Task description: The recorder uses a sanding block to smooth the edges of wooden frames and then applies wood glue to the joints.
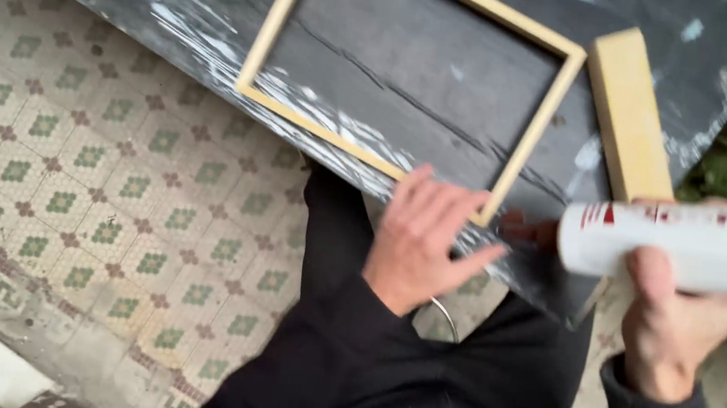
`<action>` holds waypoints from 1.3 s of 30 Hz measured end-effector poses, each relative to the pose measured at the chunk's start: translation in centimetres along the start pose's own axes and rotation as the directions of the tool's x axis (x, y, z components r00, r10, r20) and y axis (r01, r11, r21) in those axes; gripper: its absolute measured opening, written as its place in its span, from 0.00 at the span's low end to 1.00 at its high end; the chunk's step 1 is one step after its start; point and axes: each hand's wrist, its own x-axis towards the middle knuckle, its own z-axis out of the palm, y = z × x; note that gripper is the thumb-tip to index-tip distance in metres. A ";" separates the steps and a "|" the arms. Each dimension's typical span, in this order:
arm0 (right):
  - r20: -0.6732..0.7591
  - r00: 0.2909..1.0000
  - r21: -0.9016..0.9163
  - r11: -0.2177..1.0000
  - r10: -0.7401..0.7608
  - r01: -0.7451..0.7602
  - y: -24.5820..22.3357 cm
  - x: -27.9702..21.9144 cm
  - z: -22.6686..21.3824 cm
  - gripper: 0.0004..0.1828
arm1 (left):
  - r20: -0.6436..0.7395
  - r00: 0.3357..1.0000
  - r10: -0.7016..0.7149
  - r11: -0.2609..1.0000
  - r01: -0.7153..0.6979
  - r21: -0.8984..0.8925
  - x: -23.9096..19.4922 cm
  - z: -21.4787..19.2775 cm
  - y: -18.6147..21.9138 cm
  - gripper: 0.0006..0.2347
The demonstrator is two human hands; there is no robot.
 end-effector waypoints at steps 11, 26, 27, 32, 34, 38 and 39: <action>0.126 0.976 0.139 0.971 0.178 -0.195 -1.1 -0.3 1.5 0.22 | -0.082 0.989 -0.126 0.974 0.108 -0.199 -1.0 3.3 -0.4 0.28; 0.374 0.907 -0.228 0.967 0.193 -0.112 -0.5 0.3 -0.4 0.39 | -0.116 0.985 -0.131 0.966 0.100 -0.237 -2.5 5.3 -1.4 0.28; 0.360 0.908 -0.243 0.961 0.215 -0.131 -1.1 0.5 0.3 0.42 | -0.120 0.984 -0.129 0.965 0.096 -0.243 -2.5 5.4 -1.5 0.28; 0.362 0.906 -0.236 0.962 0.220 -0.139 -1.2 0.5 0.5 0.46 | -0.125 0.984 -0.130 0.960 0.093 -0.264 -2.7 5.8 -1.7 0.28; 0.364 0.901 -0.231 0.960 0.234 -0.157 -1.1 0.5 0.3 0.47 | -0.123 0.984 -0.132 0.959 0.095 -0.266 -2.8 5.9 -1.7 0.28; 0.405 0.881 -0.230 0.960 0.243 -0.159 -1.5 0.9 0.5 0.47 | -0.128 0.984 -0.124 0.959 0.086 -0.271 -3.0 6.1 -1.8 0.28; 0.423 0.868 -0.220 0.959 0.260 -0.179 -1.8 1.2 0.7 0.47 | -0.133 0.984 -0.120 0.959 0.080 -0.271 -3.0 6.3 -1.9 0.28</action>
